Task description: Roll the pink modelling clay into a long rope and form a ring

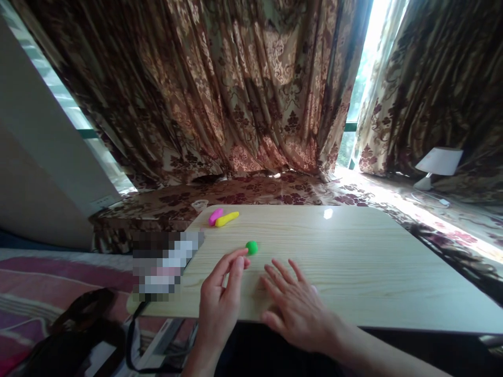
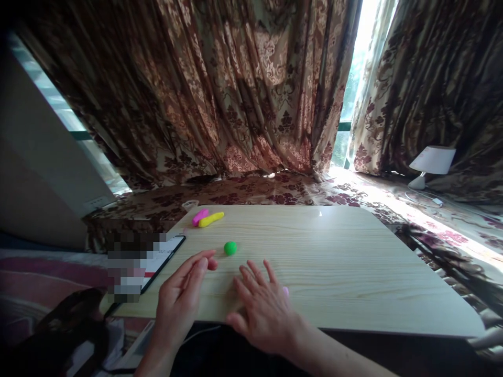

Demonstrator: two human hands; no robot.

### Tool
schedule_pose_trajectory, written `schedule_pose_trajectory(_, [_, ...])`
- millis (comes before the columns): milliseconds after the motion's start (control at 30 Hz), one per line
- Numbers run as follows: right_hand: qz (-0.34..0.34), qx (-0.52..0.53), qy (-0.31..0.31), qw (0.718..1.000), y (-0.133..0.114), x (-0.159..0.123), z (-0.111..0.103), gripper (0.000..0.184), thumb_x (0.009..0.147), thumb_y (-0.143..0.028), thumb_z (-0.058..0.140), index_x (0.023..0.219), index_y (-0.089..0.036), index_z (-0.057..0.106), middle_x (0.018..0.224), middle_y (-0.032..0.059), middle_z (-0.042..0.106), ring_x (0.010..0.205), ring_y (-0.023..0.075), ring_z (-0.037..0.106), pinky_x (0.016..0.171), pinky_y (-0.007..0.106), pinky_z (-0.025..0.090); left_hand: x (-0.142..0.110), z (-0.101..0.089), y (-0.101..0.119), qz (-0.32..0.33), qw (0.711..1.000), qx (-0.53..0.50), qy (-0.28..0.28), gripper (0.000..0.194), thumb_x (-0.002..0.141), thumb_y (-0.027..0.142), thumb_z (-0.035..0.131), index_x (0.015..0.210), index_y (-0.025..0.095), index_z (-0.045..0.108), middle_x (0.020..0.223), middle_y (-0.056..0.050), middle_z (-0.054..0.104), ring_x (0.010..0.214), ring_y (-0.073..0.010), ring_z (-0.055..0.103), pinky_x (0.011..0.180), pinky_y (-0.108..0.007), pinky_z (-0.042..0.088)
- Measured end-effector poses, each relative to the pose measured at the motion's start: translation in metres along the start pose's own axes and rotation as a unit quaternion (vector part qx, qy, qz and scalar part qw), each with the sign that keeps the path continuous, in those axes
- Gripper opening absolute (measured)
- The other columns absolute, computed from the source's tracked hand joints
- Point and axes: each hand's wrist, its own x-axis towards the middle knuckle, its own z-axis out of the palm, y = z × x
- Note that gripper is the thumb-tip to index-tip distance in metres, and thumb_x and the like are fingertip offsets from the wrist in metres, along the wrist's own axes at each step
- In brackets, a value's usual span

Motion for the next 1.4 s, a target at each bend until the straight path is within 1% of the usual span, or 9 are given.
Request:
schedule_pose_trajectory(100, [-0.007,0.016,-0.007,1.0,-0.005,-0.007,-0.002,0.059,0.09,-0.055,0.036,0.138,-0.021,0.036,0.144,0.0075,0.035,0.138,0.0232,0.013,0.111,0.048,0.005,0.0,0.008,-0.002,-0.005,1.0,-0.014,-0.011,0.029,0.089,0.036,0.046,0.105,0.019,0.063,0.095,-0.004,0.067,0.088,-0.0169,0.061,0.082,-0.027,0.046])
schedule_pose_trajectory(233, [0.085,0.021,0.015,0.996,0.029,0.047,0.001,0.051,0.093,-0.049,0.035,0.132,-0.018,0.045,0.139,0.0141,0.041,0.134,0.0302,0.023,0.105,0.058,0.013,-0.002,0.012,0.003,0.012,0.999,-0.021,-0.043,0.029,0.09,0.033,0.045,0.108,0.018,0.061,0.102,-0.006,0.065,0.09,-0.0168,0.06,0.084,-0.027,0.045])
schedule_pose_trajectory(333, [0.089,0.045,0.024,0.995,0.059,0.071,-0.008,0.043,0.097,-0.042,0.025,0.125,-0.024,0.052,0.129,0.0089,0.054,0.127,0.0274,0.037,0.099,0.054,0.028,0.001,0.007,-0.004,0.016,0.999,-0.008,-0.048,0.027,0.089,0.033,0.046,0.106,0.019,0.062,0.105,-0.006,0.064,0.092,-0.0177,0.06,0.085,-0.028,0.045])
schedule_pose_trajectory(500, [0.075,0.073,0.035,0.994,0.076,0.023,-0.031,0.029,0.089,-0.035,0.049,0.113,-0.025,0.061,0.115,0.0053,0.063,0.114,0.0218,0.049,0.098,0.041,0.033,0.007,0.02,-0.033,0.016,0.998,-0.019,-0.065,0.023,0.088,0.03,0.049,0.102,0.019,0.064,0.104,-0.007,0.064,0.095,-0.0187,0.061,0.085,-0.03,0.047])
schedule_pose_trajectory(600, [0.09,0.088,0.047,0.991,0.075,-0.001,-0.029,0.031,0.078,-0.022,0.061,0.109,-0.025,0.063,0.106,0.0048,0.065,0.104,0.0226,0.054,0.094,0.04,0.036,0.005,0.04,-0.038,0.04,0.995,-0.011,-0.094,0.021,0.087,0.028,0.051,0.098,0.019,0.065,0.102,-0.007,0.063,0.099,-0.0187,0.059,0.085,-0.029,0.047])
schedule_pose_trajectory(833, [0.156,0.163,0.129,0.966,0.068,0.002,0.001,0.036,0.086,-0.013,0.04,0.118,-0.019,0.054,0.098,0.0055,0.065,0.074,0.0135,0.062,0.066,0.026,0.05,0.004,0.058,-0.031,0.053,0.992,0.01,-0.114,0.024,0.087,0.028,0.05,0.103,0.018,0.064,0.104,-0.008,0.063,0.095,-0.0179,0.061,0.08,-0.029,0.051])
schedule_pose_trajectory(1000, [0.151,0.165,0.125,0.967,0.052,-0.018,-0.01,0.022,0.081,-0.02,0.055,0.101,-0.02,0.065,0.094,0.0055,0.065,0.089,0.0198,0.06,0.078,0.031,0.047,0.006,0.058,-0.04,0.067,0.988,0.044,-0.132,0.023,0.086,0.028,0.049,0.1,0.018,0.065,0.1,-0.008,0.064,0.091,-0.0184,0.062,0.076,-0.029,0.052])
schedule_pose_trajectory(1200, [0.118,0.127,0.084,0.981,0.018,-0.032,-0.013,0.012,0.086,-0.023,0.052,0.089,-0.023,0.065,0.088,0.0034,0.063,0.085,0.0197,0.056,0.079,0.032,0.042,0.0,0.059,-0.042,0.102,0.982,0.116,-0.111,0.022,0.085,0.023,0.048,0.099,0.02,0.064,0.1,-0.008,0.062,0.101,-0.0229,0.055,0.094,-0.039,0.041])
schedule_pose_trajectory(1400, [0.119,0.134,0.078,0.981,0.006,-0.032,-0.023,0.014,0.087,-0.032,0.054,0.09,-0.023,0.064,0.087,0.0026,0.063,0.083,0.0186,0.056,0.079,0.032,0.04,0.016,0.072,-0.044,0.091,0.981,0.154,-0.074,0.02,0.084,0.02,0.048,0.092,0.02,0.066,0.091,-0.009,0.064,0.094,-0.0243,0.056,0.09,-0.04,0.04])
